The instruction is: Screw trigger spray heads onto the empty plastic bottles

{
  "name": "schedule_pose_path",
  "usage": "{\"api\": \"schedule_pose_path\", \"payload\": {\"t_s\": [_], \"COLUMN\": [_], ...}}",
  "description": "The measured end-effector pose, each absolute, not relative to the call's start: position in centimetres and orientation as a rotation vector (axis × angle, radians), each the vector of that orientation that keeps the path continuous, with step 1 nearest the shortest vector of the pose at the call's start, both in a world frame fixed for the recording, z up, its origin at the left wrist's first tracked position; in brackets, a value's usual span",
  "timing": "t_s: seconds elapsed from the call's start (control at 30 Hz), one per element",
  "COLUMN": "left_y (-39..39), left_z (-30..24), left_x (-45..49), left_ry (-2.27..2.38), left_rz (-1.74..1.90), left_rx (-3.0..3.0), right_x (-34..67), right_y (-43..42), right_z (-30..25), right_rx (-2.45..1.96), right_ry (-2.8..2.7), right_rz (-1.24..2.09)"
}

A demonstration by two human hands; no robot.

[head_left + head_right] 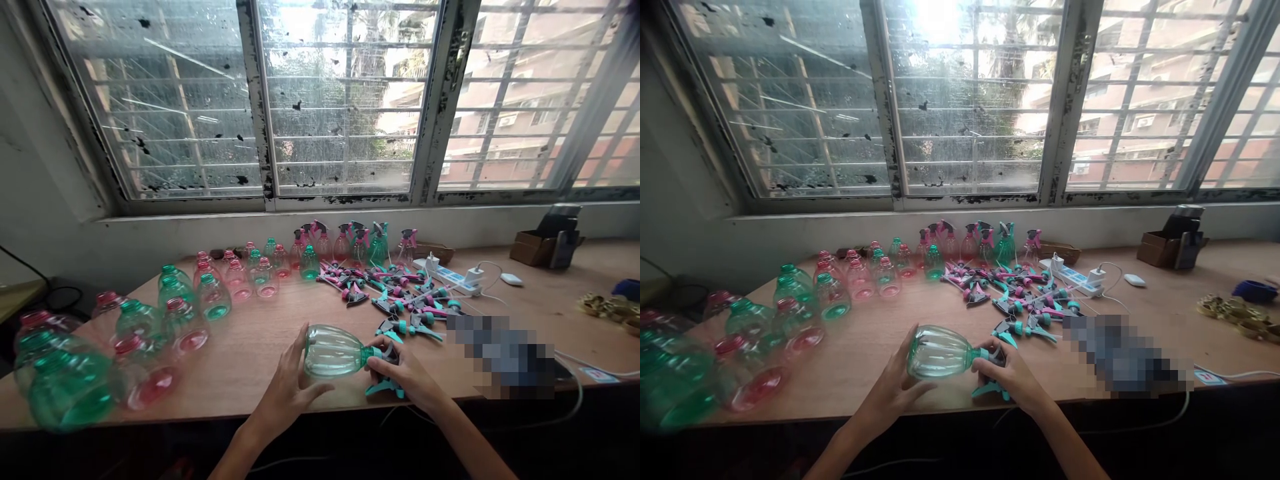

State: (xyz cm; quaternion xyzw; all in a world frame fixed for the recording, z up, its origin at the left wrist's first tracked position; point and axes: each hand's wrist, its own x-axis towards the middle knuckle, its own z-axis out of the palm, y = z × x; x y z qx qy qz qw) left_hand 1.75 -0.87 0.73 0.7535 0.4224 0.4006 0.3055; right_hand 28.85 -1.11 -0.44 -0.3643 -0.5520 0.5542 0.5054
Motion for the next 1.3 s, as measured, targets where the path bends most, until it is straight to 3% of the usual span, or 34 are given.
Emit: {"api": "schedule_pose_path", "payload": {"t_s": [1.3], "left_y": [-1.0], "left_z": [1.3], "left_x": [1.8], "left_ry": [1.046], "left_rz": [1.026], "left_rx": [1.976], "right_x": [28.7], "right_y": [-1.7], "right_z": [0.6], "right_rx": [-0.921], "right_ry": [-1.406], "right_rz": [1.314]}}
